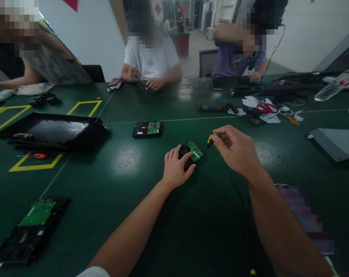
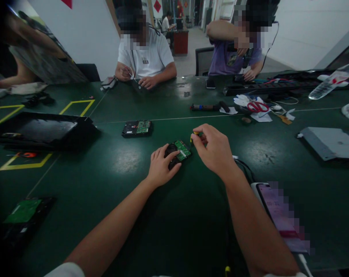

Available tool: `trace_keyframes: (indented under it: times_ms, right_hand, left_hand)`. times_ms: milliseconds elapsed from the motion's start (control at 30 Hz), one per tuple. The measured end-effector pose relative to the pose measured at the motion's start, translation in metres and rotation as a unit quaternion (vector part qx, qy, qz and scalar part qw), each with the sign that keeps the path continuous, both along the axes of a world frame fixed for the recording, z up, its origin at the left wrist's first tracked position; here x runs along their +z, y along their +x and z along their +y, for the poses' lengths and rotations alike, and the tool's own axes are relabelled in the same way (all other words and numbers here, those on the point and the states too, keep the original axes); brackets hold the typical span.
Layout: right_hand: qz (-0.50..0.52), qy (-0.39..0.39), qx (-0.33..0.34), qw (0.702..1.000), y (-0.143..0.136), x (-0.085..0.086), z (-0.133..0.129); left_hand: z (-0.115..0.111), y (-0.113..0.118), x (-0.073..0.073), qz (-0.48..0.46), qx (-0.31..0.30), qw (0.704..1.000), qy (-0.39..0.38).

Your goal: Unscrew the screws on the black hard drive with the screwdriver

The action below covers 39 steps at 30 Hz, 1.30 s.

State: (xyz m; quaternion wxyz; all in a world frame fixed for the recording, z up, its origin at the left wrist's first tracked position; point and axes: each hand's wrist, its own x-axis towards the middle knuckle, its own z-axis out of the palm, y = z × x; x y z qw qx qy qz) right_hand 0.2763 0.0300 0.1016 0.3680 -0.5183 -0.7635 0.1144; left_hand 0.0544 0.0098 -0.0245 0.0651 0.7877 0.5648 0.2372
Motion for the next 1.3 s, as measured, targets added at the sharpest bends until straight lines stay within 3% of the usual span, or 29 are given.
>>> trace_keyframes:
  times_ms: [267, 533, 867, 1067, 1300]
  right_hand:
    - [-0.015, 0.032, 0.007, 0.999, 0.001, -0.011, 0.008]
    - [0.02, 0.031, -0.043, 0.998, 0.003, -0.018, 0.01]
    - [-0.023, 0.053, 0.0, 0.998, 0.002, -0.014, 0.008]
    - [0.034, 0.035, -0.011, 0.999, 0.003, -0.02, 0.012]
    - [-0.008, 0.042, 0.001, 0.999, 0.001, -0.013, 0.008]
  left_hand:
    - [0.004, -0.003, -0.001, 0.004, -0.01, 1.0, -0.008]
    - [0.004, -0.005, -0.004, 0.009, -0.015, 1.0, -0.001]
    - [0.004, -0.006, -0.004, 0.023, -0.028, 0.999, -0.003]
    - [0.003, -0.007, -0.006, 0.023, -0.025, 0.999, 0.005]
    - [0.004, -0.007, -0.007, 0.022, -0.025, 0.999, 0.002]
